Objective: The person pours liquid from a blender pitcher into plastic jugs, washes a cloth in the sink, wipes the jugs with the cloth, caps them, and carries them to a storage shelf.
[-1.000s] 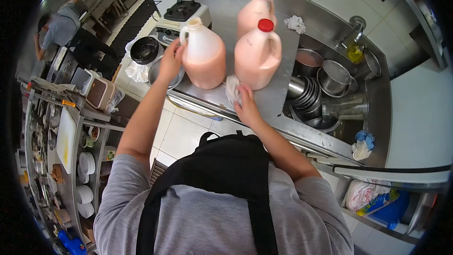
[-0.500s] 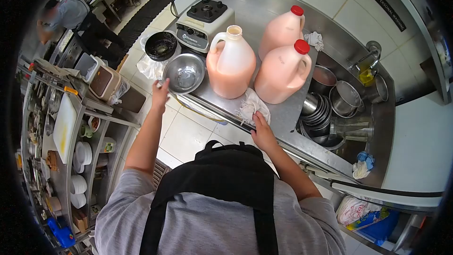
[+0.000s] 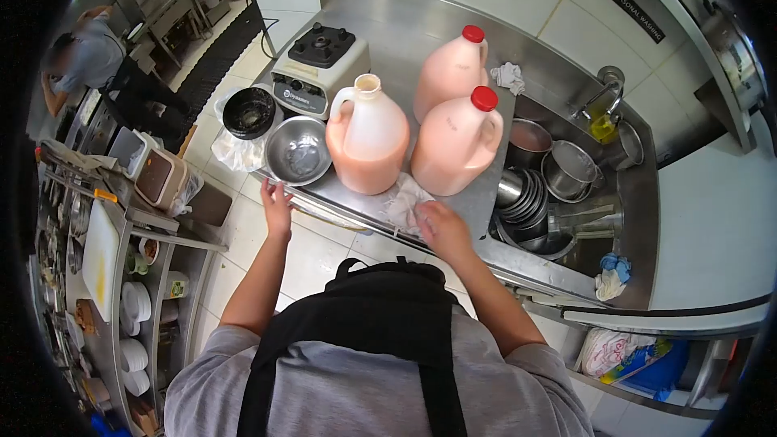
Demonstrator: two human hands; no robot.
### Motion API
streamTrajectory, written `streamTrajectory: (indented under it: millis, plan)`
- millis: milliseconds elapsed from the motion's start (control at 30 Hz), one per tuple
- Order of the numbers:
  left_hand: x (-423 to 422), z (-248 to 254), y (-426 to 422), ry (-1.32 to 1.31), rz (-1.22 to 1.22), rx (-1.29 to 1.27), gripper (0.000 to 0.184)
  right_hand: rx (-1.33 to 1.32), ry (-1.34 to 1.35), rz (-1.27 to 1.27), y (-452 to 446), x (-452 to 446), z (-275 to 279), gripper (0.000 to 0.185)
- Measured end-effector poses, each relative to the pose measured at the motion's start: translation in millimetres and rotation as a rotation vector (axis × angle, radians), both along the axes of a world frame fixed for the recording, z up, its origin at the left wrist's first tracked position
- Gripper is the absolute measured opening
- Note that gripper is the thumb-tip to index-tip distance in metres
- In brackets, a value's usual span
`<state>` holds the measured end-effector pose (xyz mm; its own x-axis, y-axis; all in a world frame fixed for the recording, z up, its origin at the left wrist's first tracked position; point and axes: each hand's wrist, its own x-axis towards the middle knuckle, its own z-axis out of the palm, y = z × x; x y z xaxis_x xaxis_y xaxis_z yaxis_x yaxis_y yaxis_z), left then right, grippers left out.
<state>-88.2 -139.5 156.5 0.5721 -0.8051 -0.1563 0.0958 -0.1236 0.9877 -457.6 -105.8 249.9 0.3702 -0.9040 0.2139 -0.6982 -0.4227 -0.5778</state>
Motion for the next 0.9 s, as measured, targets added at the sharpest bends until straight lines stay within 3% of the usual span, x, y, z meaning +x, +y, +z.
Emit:
streamTrajectory:
  millis: [33,133,200,267,300,333,467,533,667,733,900]
  plan:
    - [2,-8,3,-0.093,0.076,-0.006,0.059,-0.146,-0.078,-0.083,-9,-6,24,0.013]
    - [3,-16,20,-0.266,0.158,0.034,0.054,-0.492,-0.101,-0.14,-56,-39,108,0.02]
    - [-6,-11,37,-0.429,0.133,0.057,0.053,-0.488,0.028,-0.075,-80,-39,177,0.041]
    - [-15,-12,55,-0.613,0.081,0.018,0.053,-0.489,0.102,-0.01,-108,-49,200,0.043]
    - [-19,-11,64,-0.624,0.048,0.025,0.054,-0.304,0.235,0.087,-121,-56,208,0.043]
    - [-22,-12,74,-0.631,0.019,0.036,0.055,-0.118,0.372,0.187,-131,-58,215,0.043]
    - [-27,-40,121,-0.634,0.067,0.151,0.055,-0.1,0.583,0.247,-142,-47,230,0.032]
    - [-23,-70,149,-0.599,0.163,0.388,0.057,-0.162,0.604,0.316,-146,-49,227,0.031]
    - [-16,-101,203,-0.591,0.263,0.577,0.059,-0.188,0.652,0.283,-146,-41,220,0.032]
    - [-6,-107,220,-0.515,0.232,0.709,0.059,-0.206,0.693,0.13,-148,-34,214,0.032]
    - [57,-126,179,-0.536,0.456,0.609,0.055,-0.238,0.596,0.032,-151,-28,201,0.03]
